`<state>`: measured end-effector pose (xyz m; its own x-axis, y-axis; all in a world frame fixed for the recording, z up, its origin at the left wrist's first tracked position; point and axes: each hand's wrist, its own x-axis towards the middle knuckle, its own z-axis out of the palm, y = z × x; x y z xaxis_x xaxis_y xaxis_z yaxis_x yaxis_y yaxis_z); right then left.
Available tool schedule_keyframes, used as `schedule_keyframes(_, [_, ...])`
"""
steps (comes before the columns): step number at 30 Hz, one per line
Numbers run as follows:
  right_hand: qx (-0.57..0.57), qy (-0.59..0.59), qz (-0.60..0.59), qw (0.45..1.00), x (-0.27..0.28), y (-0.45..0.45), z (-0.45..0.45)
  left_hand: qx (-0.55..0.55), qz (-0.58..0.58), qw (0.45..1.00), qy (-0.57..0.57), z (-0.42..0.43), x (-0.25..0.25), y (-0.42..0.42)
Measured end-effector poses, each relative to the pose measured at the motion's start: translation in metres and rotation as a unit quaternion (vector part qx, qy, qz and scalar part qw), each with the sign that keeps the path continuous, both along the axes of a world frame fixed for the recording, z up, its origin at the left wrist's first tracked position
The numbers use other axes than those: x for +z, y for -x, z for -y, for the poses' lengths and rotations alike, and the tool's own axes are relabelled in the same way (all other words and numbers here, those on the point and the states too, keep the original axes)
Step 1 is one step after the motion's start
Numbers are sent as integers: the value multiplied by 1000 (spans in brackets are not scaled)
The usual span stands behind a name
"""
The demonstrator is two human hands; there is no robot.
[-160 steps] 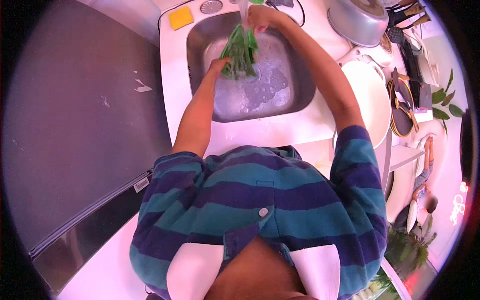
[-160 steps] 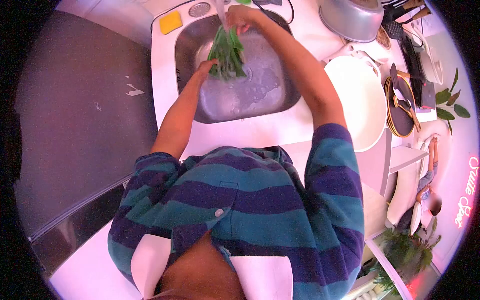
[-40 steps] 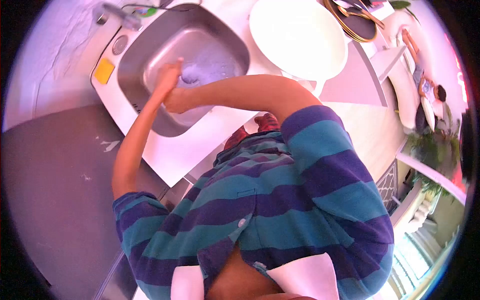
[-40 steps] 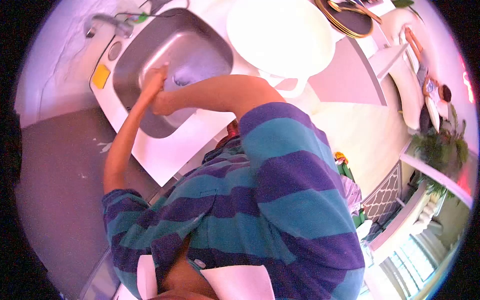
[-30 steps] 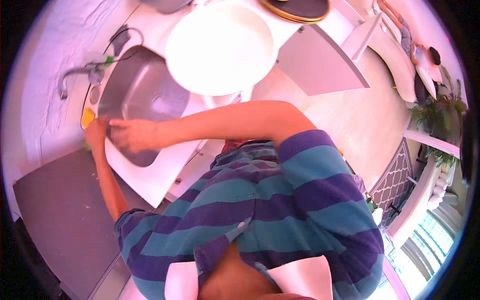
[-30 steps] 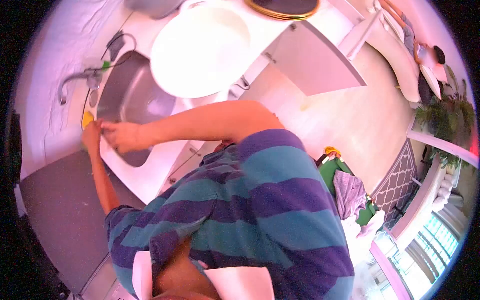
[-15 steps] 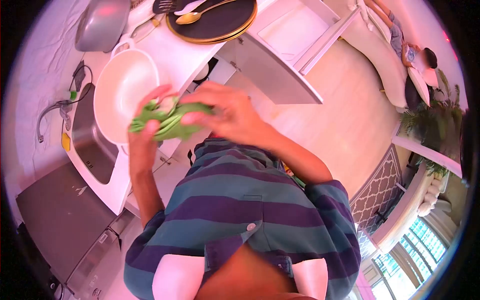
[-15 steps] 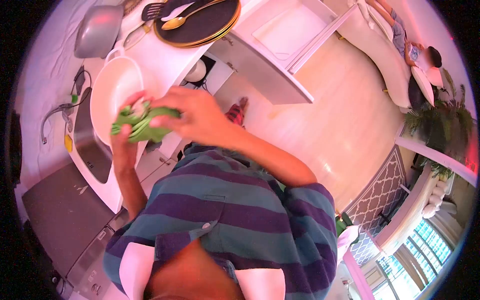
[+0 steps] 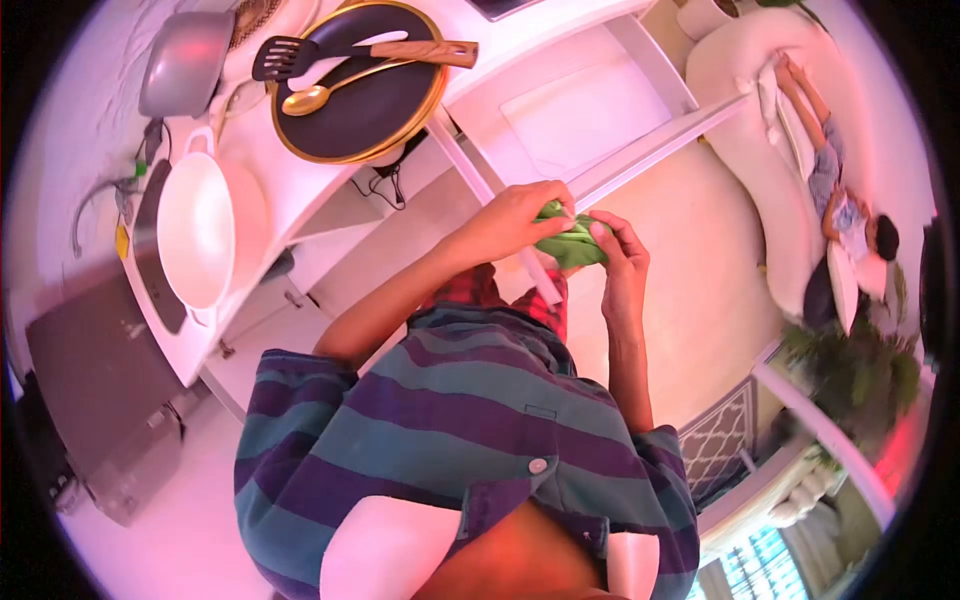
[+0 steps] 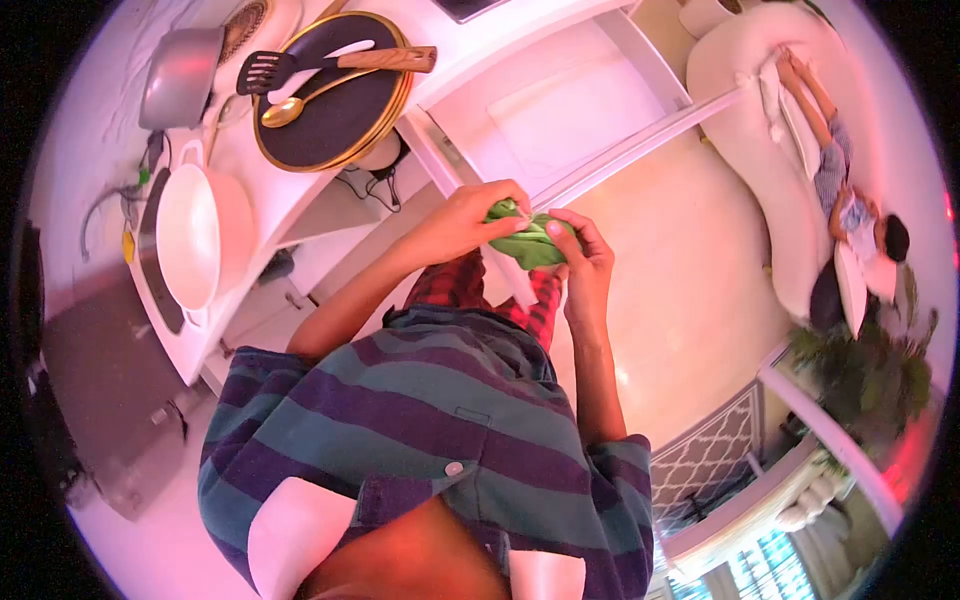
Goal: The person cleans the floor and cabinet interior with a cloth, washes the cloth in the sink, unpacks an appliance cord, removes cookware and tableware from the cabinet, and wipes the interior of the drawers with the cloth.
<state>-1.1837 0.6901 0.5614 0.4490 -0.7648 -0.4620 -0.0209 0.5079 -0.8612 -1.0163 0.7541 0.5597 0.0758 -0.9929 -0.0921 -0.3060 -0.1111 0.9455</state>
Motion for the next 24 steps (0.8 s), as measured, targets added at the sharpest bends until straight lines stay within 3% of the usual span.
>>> schedule_keyframes(3, [29,-2,13,999,-30,26,54,98,41,994,10,42,-20,39])
schedule_keyframes(5, [111,31,15,993,-44,35,89,244,27,969,23,58,-32,59])
schedule_keyframes(8, [258,81,15,963,-48,40,127,431,-47,901,22,69,-41,76])
schedule_keyframes(11, [360,94,58,926,-38,29,146,569,-173,797,109,62,-40,79])
schedule_keyframes(12, [420,110,70,898,-38,22,154,594,-176,779,91,54,-39,81])
schedule_keyframes(15, [466,73,85,878,-55,-20,164,654,-204,727,51,31,-37,82])
schedule_keyframes(18, [366,283,68,884,-76,-69,148,657,-318,682,46,21,-51,92])
schedule_keyframes(19, [328,345,52,878,-87,-81,145,634,-268,724,30,24,-62,96])
schedule_keyframes(20, [272,308,69,909,-104,-89,142,607,-216,765,9,32,-73,98])
schedule_keyframes(22, [189,-10,19,982,-108,-92,143,546,-113,830,-11,59,-72,85])
schedule_keyframes(23, [142,-170,-13,975,-113,-91,145,518,-73,852,-21,76,-68,84])
schedule_keyframes(24, [122,-281,10,952,-165,-89,168,522,-25,852,-24,92,-69,88])
